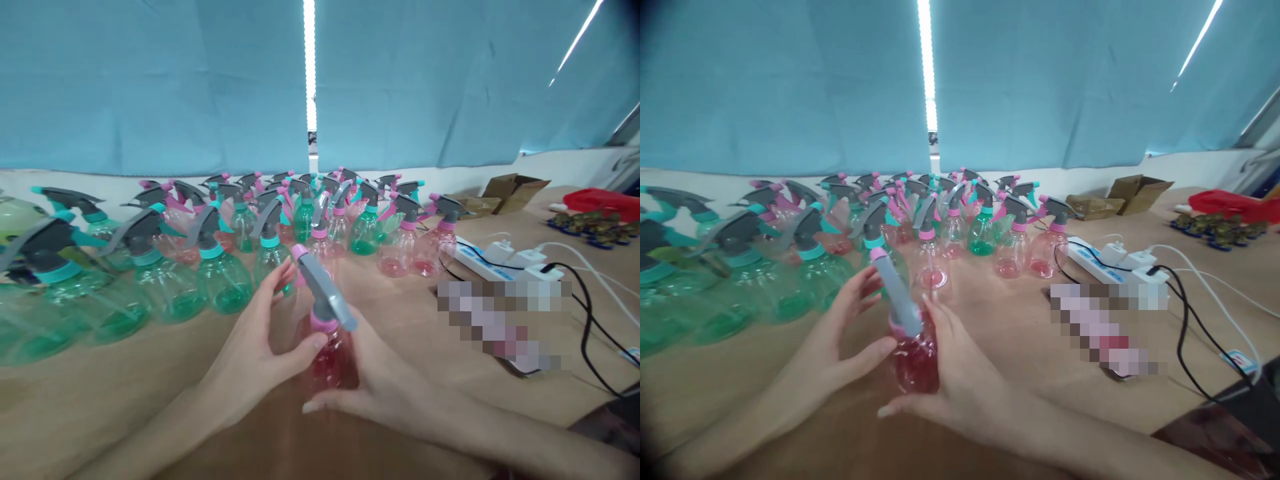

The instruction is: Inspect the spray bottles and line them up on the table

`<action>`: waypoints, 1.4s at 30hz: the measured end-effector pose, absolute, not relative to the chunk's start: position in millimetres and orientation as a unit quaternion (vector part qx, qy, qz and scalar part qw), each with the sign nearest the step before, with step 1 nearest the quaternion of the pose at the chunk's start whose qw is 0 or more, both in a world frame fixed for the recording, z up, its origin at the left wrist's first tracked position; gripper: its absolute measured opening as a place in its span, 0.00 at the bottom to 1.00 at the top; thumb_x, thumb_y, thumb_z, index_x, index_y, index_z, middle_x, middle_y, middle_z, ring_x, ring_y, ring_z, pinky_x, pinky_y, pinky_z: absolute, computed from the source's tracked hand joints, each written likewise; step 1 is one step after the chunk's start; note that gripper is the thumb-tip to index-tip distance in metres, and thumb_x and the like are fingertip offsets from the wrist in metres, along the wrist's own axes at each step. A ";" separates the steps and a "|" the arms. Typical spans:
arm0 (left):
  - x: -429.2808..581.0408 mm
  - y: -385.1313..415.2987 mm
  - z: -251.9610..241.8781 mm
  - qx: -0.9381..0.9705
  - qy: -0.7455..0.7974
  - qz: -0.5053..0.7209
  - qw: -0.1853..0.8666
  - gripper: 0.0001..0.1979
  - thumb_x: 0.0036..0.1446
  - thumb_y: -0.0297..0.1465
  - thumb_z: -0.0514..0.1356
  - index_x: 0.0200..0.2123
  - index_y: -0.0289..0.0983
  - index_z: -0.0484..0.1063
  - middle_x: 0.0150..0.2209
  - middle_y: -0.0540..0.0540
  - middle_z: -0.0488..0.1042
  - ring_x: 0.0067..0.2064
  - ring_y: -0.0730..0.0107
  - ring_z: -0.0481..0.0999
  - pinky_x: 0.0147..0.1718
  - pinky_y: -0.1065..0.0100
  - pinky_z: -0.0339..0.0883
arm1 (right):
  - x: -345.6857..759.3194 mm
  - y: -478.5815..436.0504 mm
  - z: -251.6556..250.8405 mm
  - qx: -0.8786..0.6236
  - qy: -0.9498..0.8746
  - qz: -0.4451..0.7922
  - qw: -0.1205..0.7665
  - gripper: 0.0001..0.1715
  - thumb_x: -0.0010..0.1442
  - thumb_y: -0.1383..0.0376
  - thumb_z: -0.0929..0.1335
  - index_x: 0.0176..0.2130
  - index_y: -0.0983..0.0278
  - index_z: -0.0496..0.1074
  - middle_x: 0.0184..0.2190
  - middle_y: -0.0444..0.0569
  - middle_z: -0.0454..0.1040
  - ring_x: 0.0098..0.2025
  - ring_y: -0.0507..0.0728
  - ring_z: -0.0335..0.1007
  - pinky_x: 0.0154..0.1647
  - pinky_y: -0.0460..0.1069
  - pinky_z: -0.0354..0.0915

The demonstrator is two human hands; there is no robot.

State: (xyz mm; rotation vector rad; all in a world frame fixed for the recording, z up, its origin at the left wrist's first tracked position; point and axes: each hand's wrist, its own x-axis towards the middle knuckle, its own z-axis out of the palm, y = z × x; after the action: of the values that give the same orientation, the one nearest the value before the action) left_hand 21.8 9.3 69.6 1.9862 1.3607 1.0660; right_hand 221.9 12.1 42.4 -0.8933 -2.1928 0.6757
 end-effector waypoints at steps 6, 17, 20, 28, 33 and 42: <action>29.4 -2.7 91.2 0.696 0.528 0.427 0.235 0.38 0.48 0.42 0.68 0.60 0.47 0.56 0.62 0.42 0.66 0.62 0.43 0.64 0.52 0.46 0.69 | 186.7 -8.4 29.3 -0.337 -0.841 0.269 0.327 0.51 0.53 0.52 0.73 0.66 0.61 0.49 0.56 0.59 0.67 0.57 0.69 0.65 0.55 0.65 0.66; 13.7 7.5 102.1 0.623 0.548 0.488 0.273 0.21 0.54 0.31 0.60 0.53 0.45 0.71 0.50 0.49 0.77 0.51 0.58 0.75 0.53 0.57 0.68 | 157.4 11.5 8.0 -0.326 -0.885 0.133 0.305 0.50 0.61 0.45 0.64 0.67 0.73 0.45 0.55 0.68 0.68 0.56 0.69 0.67 0.54 0.65 0.67; 8.5 13.2 100.1 0.610 0.530 0.507 0.300 0.19 0.52 0.29 0.60 0.49 0.45 0.74 0.44 0.50 0.78 0.50 0.60 0.76 0.51 0.60 0.69 | 172.2 28.8 12.7 -0.284 -0.907 0.149 0.272 0.42 0.65 0.48 0.62 0.66 0.70 0.49 0.53 0.63 0.71 0.54 0.66 0.69 0.53 0.64 0.68; -0.3 17.8 86.1 0.651 0.497 0.491 0.297 0.10 0.59 0.33 0.59 0.45 0.47 0.73 0.39 0.53 0.78 0.40 0.67 0.77 0.43 0.65 0.69 | 224.3 62.8 0.7 -0.322 -0.912 0.121 0.224 0.26 0.66 0.56 0.63 0.59 0.64 0.65 0.60 0.57 0.68 0.60 0.62 0.65 0.59 0.61 0.64; 1.8 18.2 91.4 0.669 0.513 0.473 0.255 0.07 0.59 0.35 0.59 0.41 0.46 0.74 0.37 0.53 0.78 0.36 0.68 0.76 0.35 0.68 0.68 | 232.4 69.5 -12.9 -0.341 -0.903 0.132 0.227 0.26 0.67 0.55 0.63 0.59 0.64 0.67 0.61 0.56 0.67 0.63 0.62 0.61 0.62 0.62 0.60; 5.9 14.3 97.1 0.640 0.529 0.471 0.297 0.08 0.54 0.30 0.58 0.37 0.43 0.75 0.37 0.51 0.79 0.36 0.63 0.78 0.38 0.64 0.72 | 231.5 67.8 -11.3 -0.343 -0.896 0.153 0.236 0.25 0.66 0.57 0.63 0.60 0.61 0.66 0.60 0.53 0.67 0.63 0.62 0.61 0.63 0.63 0.59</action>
State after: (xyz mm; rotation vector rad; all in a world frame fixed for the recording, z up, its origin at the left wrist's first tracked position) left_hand 5.9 14.3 97.1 1.7019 1.4075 1.2534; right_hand 231.5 67.8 -11.3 -0.9395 -2.4581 0.4186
